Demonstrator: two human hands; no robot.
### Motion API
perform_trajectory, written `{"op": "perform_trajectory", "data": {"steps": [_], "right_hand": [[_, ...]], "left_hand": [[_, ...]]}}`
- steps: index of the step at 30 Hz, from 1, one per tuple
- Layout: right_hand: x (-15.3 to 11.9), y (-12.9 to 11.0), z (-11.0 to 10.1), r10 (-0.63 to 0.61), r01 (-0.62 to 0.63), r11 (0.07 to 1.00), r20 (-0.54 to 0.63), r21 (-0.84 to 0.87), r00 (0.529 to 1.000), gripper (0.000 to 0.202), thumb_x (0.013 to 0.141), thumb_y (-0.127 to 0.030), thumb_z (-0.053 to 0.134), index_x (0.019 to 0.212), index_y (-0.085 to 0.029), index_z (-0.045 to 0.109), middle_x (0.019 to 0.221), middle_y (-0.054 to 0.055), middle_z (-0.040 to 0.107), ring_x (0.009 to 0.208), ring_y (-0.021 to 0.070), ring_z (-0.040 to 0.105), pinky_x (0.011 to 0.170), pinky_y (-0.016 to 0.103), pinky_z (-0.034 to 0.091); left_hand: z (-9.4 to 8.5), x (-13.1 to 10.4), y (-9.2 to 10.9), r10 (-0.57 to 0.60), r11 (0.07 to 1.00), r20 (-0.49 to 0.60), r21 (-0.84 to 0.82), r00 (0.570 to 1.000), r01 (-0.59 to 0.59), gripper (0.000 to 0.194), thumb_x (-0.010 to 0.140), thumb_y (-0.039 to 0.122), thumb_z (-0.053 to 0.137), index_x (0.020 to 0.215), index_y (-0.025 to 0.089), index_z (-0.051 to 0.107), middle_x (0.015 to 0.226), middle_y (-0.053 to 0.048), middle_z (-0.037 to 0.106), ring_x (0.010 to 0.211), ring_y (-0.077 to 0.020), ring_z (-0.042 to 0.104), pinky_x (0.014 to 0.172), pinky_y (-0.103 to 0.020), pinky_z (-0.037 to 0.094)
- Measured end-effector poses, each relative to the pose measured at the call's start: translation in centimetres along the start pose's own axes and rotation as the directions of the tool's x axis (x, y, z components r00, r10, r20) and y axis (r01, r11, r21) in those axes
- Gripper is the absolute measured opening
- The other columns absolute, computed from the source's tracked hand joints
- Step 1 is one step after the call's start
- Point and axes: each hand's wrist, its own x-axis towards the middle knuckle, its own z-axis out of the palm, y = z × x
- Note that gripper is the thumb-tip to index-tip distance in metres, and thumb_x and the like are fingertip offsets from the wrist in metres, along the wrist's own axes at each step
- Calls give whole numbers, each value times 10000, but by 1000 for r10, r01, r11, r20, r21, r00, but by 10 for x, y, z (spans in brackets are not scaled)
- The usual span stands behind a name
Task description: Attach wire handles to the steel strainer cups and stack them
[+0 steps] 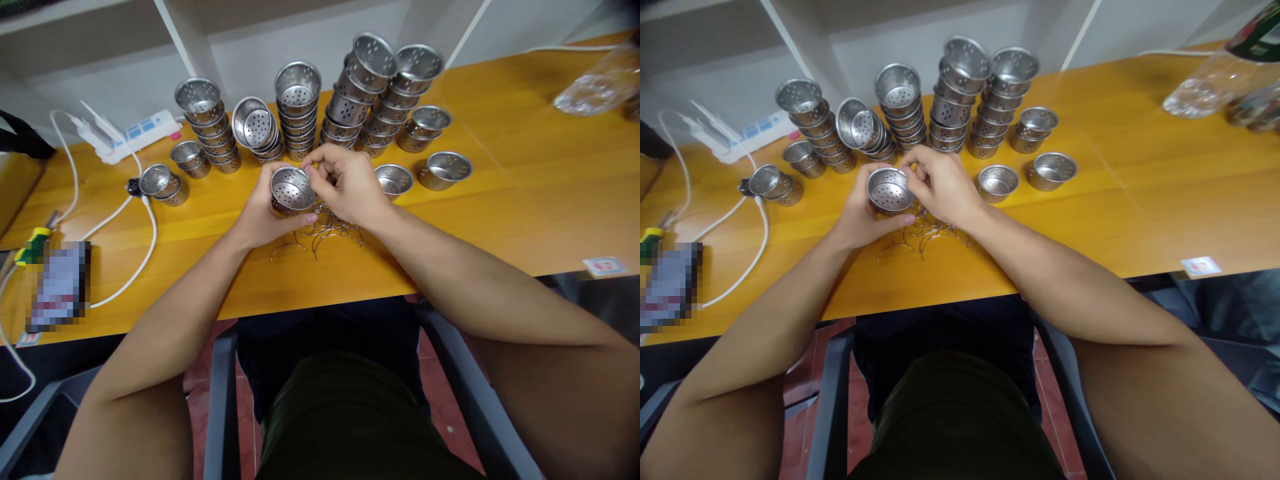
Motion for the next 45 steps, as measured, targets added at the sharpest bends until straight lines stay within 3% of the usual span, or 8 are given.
{"op": "perform_trajectory", "data": {"steps": [6, 12, 15, 19, 23, 28, 35, 45], "right_hand": [[-2, -4, 12, 35, -35, 999, -26, -10, 999, 232, 1240, -521, 762, 1342, -313, 779, 789, -22, 568, 788, 273, 640, 859, 463, 688], [2, -1, 16, 30, -23, 992, -51, 127, 998, 246, 1209, -548, 783, 1203, -302, 782, 760, -22, 565, 702, 227, 552, 715, 401, 623], [6, 2, 6, -63, 50, 963, 39, 263, 997, 364, 1205, -627, 805, 1147, -268, 808, 830, 5, 644, 722, 194, 568, 685, 358, 583], [8, 8, -7, -192, 80, 905, 233, 419, 954, 519, 1150, -751, 913, 1155, -237, 836, 849, 7, 681, 723, 169, 586, 632, 313, 523], [7, 12, -12, -227, 62, 881, 305, 468, 925, 524, 1108, -732, 999, 1226, -246, 844, 823, -20, 688, 696, 159, 592, 620, 295, 520], [7, 10, -21, -264, 74, 879, 352, 471, 898, 515, 1156, -719, 957, 1316, -240, 857, 973, 25, 815, 816, 189, 759, 748, 319, 632], [5, 14, -15, -249, 102, 906, 324, 410, 913, 515, 1167, -758, 916, 1211, -259, 798, 963, 28, 819, 829, 218, 769, 785, 374, 665], [5, 22, -5, -159, 19, 919, 325, 394, 932, 654, 1104, -908, 903, 1258, -286, 771, 934, 22, 782, 907, 272, 837, 927, 481, 776]], "left_hand": [[9, 1, 6, 8, 997, -59, 76, 998, -4, 1173, 821, 903, 1150, 1694, 351, 595, 1561, -127, 734, 1534, -442, 784, 1384, -681, 660], [10, 3, 6, 13, 997, -40, 80, 999, -10, 1065, 933, 893, 1082, 1702, 340, 595, 1574, -120, 742, 1518, -419, 793, 1348, -654, 681], [3, 6, -5, 68, 997, -30, 36, 997, -67, 997, 974, 898, 1047, 1688, 381, 582, 1498, -85, 763, 1361, -362, 835, 1179, -617, 761], [-6, 8, -21, 143, 988, -22, -46, 989, -144, 901, 1013, 873, 1032, 1633, 407, 573, 1389, -62, 787, 1148, -292, 826, 937, -538, 781], [-10, 7, -20, 107, 993, 21, -60, 994, -105, 946, 1019, 930, 990, 1626, 335, 576, 1390, -76, 789, 1155, -279, 843, 960, -511, 780], [-10, 6, -11, 97, 995, 13, -31, 995, -97, 999, 1019, 883, 1023, 1700, 338, 538, 1386, -80, 790, 1262, -322, 883, 1075, -553, 794], [-11, 13, -18, 136, 991, 2, 8, 991, -136, 1162, 860, 967, 1094, 1658, 355, 511, 1468, -97, 762, 1302, -362, 872, 1112, -606, 790], [-7, 16, -26, 217, 975, -39, 58, 975, -214, 924, 1088, 834, 979, 1707, 375, 469, 1471, -124, 792, 1253, -326, 876, 1036, -564, 810]]}}
